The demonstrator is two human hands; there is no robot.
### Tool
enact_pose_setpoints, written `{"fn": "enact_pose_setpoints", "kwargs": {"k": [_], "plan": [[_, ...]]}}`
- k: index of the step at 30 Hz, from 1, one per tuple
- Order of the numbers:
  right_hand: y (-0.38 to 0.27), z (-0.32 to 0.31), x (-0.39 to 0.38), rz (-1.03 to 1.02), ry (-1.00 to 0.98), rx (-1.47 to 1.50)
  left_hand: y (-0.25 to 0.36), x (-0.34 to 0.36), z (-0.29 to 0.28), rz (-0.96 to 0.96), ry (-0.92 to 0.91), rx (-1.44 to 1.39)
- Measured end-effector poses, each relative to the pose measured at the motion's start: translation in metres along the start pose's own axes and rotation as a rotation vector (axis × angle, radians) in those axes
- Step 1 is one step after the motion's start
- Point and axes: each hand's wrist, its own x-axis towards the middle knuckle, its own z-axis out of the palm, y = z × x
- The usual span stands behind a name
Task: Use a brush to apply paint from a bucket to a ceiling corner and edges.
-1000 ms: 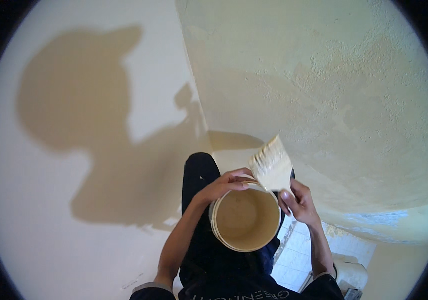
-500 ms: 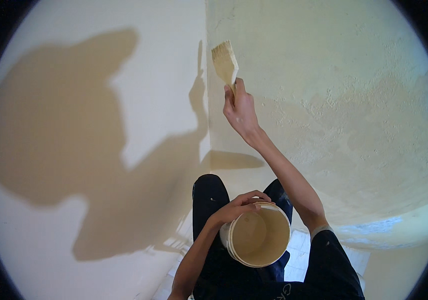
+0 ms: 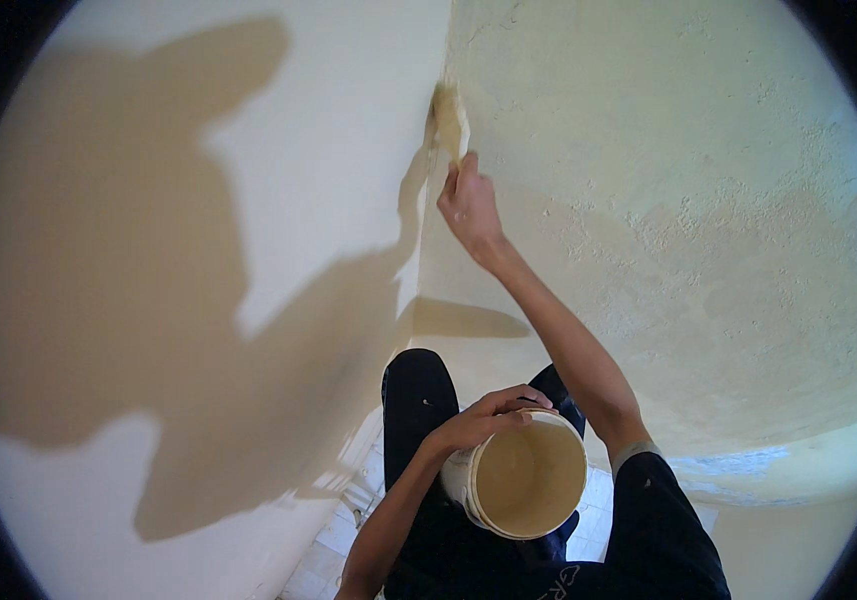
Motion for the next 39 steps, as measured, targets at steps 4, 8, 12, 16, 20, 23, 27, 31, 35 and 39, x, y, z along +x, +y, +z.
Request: {"fn": "enact_pose_setpoints", "kwargs": {"k": [4,8,12,16,20,23,27,31,35,39], "plan": [[0.001,-0.002,-0.033,0.074,-0.140,-0.003,0.005,-0.003,0.003,-0.006,0.040,0.012],[0.000,-0.018,-0.012,-0.104,0.002,0.093,0.002,-0.004,0.000,-0.001,0.043,-0.024],[0.021,-0.004,0.018,0.026,-0.099,0.001,-0.002,-0.002,-0.004,0.000,0.038,-0.033],[0.061,0.044,-0.038,-0.143,-0.131,-0.225,0.000,-0.002,-0.003,0.017,0.029,0.012],[0.073,0.040,-0.080,0.068,-0.270,-0.052,-0.002,-0.004,-0.002,0.000,0.052,-0.009],[0.050,0.009,-0.061,-0.093,-0.147,-0.007,-0.006,-0.005,-0.005,0.032,0.050,-0.011],[0.029,-0.008,-0.001,-0.080,-0.105,-0.010,-0.006,-0.003,-0.008,0.006,0.013,-0.033],[0.037,0.035,-0.027,-0.320,0.033,-0.228,-0.001,-0.002,-0.006,-0.018,0.024,0.009],[0.040,0.039,-0.065,-0.047,-0.182,0.000,-0.001,-0.003,-0.006,0.033,0.050,-0.022],[0.018,0.010,-0.035,-0.049,-0.107,-0.005,-0.004,-0.005,-0.009,0.035,0.053,-0.016]]}}
